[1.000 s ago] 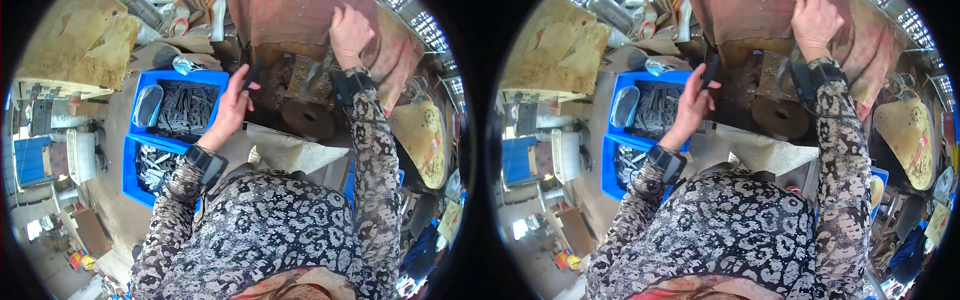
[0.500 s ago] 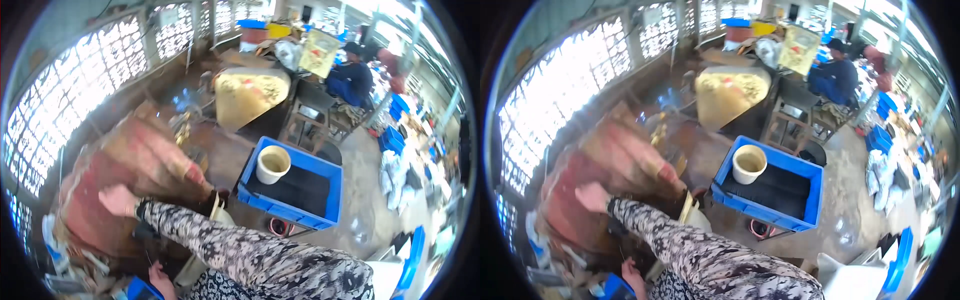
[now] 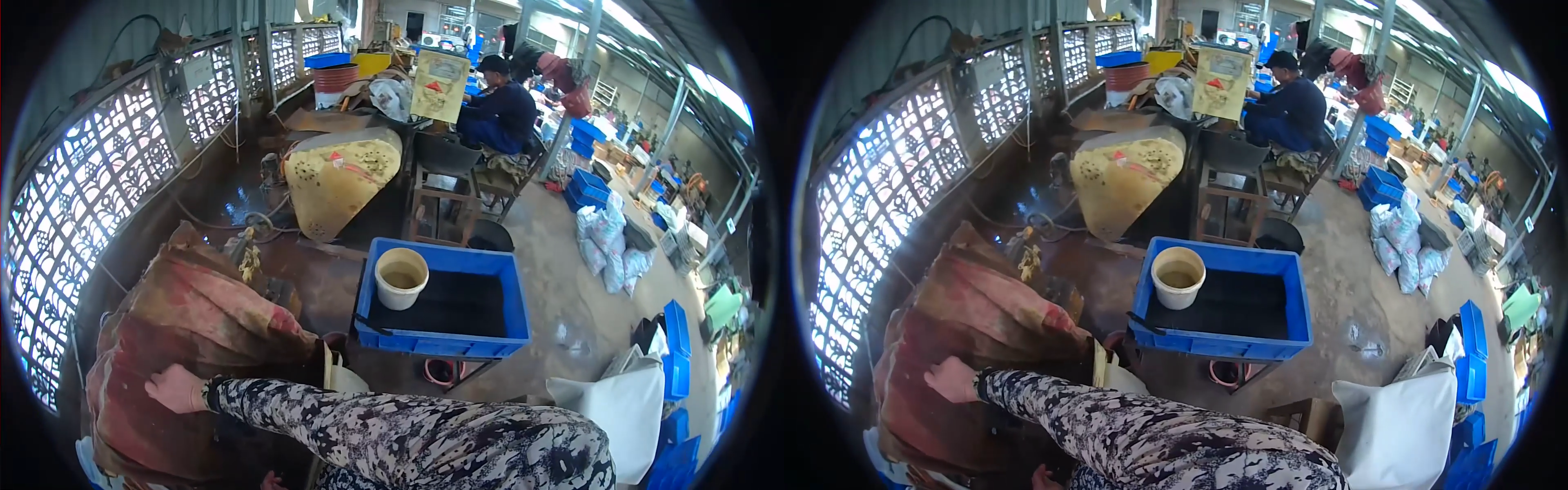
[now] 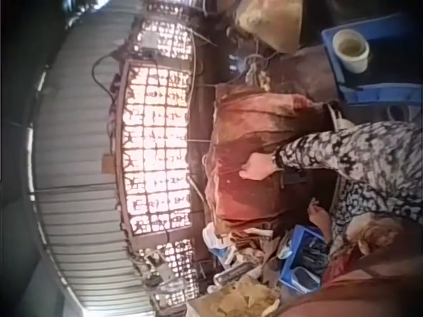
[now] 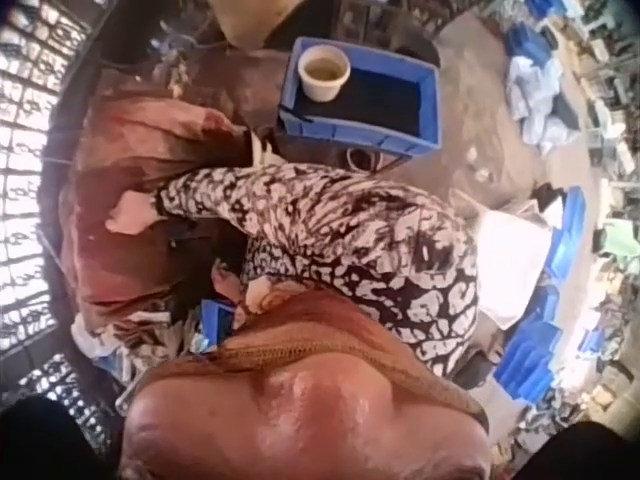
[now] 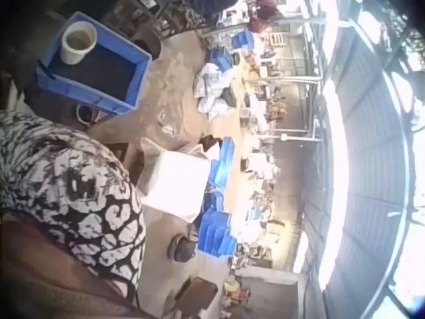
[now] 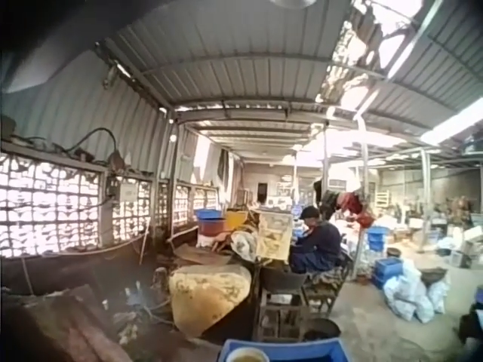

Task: The person picks up a metal piece from a blue bin, holds it against a rotating grinding wheel, and then places the piece into a separate blue bin, repeating this process for several pieces.

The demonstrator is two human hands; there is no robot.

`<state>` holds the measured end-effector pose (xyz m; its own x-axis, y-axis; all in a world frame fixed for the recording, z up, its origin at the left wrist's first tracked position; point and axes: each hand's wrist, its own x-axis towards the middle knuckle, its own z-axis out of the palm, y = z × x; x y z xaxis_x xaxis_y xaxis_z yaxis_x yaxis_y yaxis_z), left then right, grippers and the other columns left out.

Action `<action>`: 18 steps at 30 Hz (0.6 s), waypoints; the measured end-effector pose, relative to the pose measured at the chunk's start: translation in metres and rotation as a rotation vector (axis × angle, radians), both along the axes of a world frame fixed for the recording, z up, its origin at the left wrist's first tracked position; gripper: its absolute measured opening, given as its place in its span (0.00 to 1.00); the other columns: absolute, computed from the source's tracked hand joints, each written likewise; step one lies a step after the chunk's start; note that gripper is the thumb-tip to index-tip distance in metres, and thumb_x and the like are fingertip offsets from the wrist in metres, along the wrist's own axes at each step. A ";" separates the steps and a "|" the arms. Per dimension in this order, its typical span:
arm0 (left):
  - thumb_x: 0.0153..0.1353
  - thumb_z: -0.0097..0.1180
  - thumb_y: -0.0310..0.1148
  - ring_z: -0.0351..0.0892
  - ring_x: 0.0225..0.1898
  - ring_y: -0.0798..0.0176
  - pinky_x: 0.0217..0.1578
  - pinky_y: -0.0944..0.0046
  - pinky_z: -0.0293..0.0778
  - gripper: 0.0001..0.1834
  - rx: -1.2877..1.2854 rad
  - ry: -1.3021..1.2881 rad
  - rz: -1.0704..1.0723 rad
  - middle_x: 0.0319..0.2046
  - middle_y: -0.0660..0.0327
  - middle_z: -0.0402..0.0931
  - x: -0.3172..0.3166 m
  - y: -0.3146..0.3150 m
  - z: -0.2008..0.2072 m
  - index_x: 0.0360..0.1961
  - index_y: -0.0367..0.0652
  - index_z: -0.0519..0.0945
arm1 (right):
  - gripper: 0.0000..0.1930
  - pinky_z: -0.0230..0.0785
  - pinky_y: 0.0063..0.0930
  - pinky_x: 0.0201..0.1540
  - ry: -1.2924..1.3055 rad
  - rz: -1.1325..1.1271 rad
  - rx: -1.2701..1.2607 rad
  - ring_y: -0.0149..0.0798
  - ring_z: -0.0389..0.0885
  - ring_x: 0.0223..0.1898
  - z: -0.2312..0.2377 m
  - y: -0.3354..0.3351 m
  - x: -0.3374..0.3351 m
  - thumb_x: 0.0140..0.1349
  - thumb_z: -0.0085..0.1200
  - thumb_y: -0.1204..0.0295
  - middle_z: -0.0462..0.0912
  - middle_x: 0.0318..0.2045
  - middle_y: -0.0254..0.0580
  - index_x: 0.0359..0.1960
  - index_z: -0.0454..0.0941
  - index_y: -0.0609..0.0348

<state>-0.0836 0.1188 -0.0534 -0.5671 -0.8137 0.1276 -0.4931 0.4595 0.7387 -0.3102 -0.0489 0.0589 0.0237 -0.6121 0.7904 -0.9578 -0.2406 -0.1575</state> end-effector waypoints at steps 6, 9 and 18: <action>0.57 0.52 0.37 0.82 0.35 0.51 0.36 0.54 0.77 0.16 -0.055 0.035 0.005 0.31 0.48 0.82 0.035 -0.019 -0.108 0.45 0.45 0.81 | 0.12 0.69 0.42 0.24 -0.065 0.033 0.045 0.48 0.77 0.23 0.000 0.009 0.009 0.57 0.52 0.62 0.74 0.23 0.44 0.30 0.70 0.57; 0.56 0.50 0.30 0.81 0.35 0.51 0.37 0.55 0.76 0.16 0.020 -0.038 -0.032 0.31 0.49 0.81 0.009 0.001 -0.067 0.46 0.43 0.80 | 0.15 0.69 0.42 0.25 -0.092 0.005 0.113 0.49 0.77 0.24 -0.003 0.022 -0.004 0.56 0.55 0.59 0.75 0.26 0.46 0.33 0.71 0.59; 0.55 0.46 0.19 0.80 0.35 0.51 0.38 0.57 0.75 0.18 0.007 -0.114 -0.005 0.32 0.50 0.81 -0.009 0.028 0.004 0.46 0.41 0.79 | 0.21 0.68 0.44 0.26 -0.004 0.069 0.203 0.49 0.79 0.25 -0.002 0.058 0.001 0.54 0.56 0.58 0.76 0.23 0.47 0.38 0.72 0.66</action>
